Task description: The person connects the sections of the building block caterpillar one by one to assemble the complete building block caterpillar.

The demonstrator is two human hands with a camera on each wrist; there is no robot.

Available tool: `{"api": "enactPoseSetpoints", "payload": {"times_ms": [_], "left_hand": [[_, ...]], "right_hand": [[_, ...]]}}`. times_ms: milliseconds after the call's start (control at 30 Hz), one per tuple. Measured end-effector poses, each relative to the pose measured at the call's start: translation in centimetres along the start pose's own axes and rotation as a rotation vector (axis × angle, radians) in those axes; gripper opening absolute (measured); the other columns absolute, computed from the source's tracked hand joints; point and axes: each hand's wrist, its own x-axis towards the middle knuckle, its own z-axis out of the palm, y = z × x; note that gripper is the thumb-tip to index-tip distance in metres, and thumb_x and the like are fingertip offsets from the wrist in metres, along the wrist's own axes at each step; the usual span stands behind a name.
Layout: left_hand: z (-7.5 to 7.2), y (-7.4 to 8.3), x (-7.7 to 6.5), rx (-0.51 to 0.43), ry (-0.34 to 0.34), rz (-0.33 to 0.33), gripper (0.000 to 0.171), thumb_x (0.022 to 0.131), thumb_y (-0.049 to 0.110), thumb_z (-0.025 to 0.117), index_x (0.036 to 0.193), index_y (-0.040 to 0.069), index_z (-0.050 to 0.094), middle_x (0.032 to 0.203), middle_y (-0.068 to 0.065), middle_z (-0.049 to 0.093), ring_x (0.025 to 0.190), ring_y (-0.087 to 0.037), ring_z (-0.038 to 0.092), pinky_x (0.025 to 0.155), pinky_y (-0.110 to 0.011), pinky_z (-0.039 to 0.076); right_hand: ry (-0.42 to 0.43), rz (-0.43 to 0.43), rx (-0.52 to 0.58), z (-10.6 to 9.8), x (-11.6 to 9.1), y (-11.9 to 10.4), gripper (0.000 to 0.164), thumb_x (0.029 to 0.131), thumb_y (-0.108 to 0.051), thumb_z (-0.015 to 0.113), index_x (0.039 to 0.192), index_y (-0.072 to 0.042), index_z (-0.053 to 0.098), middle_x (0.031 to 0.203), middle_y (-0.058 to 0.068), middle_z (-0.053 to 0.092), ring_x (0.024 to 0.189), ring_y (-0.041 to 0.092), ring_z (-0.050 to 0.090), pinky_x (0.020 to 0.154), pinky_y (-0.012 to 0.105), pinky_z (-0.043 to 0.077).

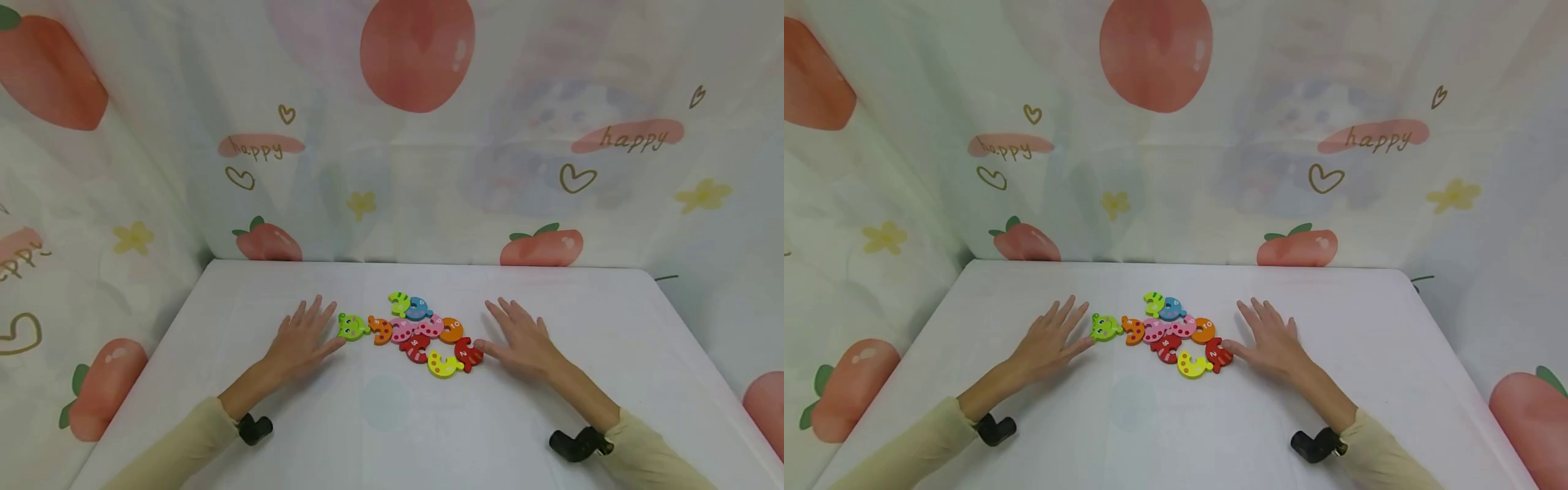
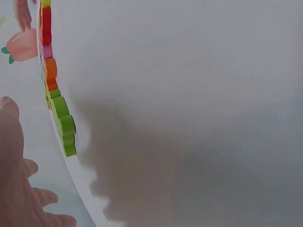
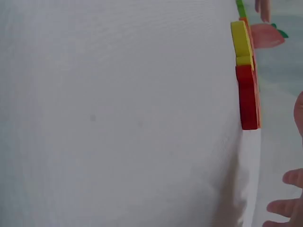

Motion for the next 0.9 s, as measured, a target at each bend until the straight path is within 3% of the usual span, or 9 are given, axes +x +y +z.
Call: {"api": "enactPoseSetpoints", "payload": {"times_ms": [133,333,600,767,900], "left_hand": [[0.4,0.4,0.3,-0.037,-0.014,0.032,0.076,0.092,0.059,0.052,0.154,0.02,0.028,0.161,-0.015,0.023,0.146,-0.045,0.024,0.111,-0.065,0.03],[0.4,1.5,0.7,-0.101,-0.028,0.044,0.077,0.092,0.055,0.054,0.154,0.019,0.026,0.161,-0.015,0.023,0.147,-0.043,0.024,0.115,-0.06,0.028],[0.3,2.6,1.2,-0.276,-0.092,-0.035,0.078,0.093,0.056,0.053,0.156,0.028,0.017,0.164,-0.007,0.018,0.15,-0.036,0.021,0.115,-0.062,0.027],[0.4,2.9,1.6,-0.446,-0.068,-0.07,0.079,0.094,0.051,0.056,0.156,0.024,0.017,0.162,-0.004,0.023,0.15,-0.028,0.023,0.119,-0.054,0.024],[0.8,2.9,1.7,-0.538,-0.05,-0.112,0.079,0.093,0.046,0.061,0.156,0.019,0.02,0.16,-0.009,0.029,0.148,-0.03,0.027,0.12,-0.052,0.025]], "right_hand": [[-0.01,-0.044,0.049,0.7,0.0,-0.2,0.084,0.083,-0.053,0.066,0.149,-0.012,0.035,0.154,0.023,0.032,0.142,0.045,0.025,0.106,0.078,0.018],[-0.006,-0.11,0.131,1.2,0.1,-0.2,0.082,0.083,-0.05,0.069,0.148,-0.011,0.038,0.153,0.021,0.036,0.14,0.043,0.029,0.107,0.074,0.025],[-0.043,-0.234,0.291,1.1,0.2,-0.3,0.083,0.079,-0.04,0.077,0.146,-0.008,0.04,0.151,0.02,0.039,0.138,0.042,0.033,0.104,0.068,0.037],[-0.041,-0.237,0.392,1.3,0.1,0.0,0.082,0.078,-0.036,0.079,0.145,-0.008,0.041,0.151,0.018,0.041,0.139,0.041,0.034,0.105,0.067,0.036],[-0.043,-0.2,0.485,2.0,0.0,0.3,0.074,0.082,-0.035,0.076,0.144,-0.011,0.044,0.151,0.016,0.042,0.14,0.04,0.033,0.106,0.07,0.032]]}}
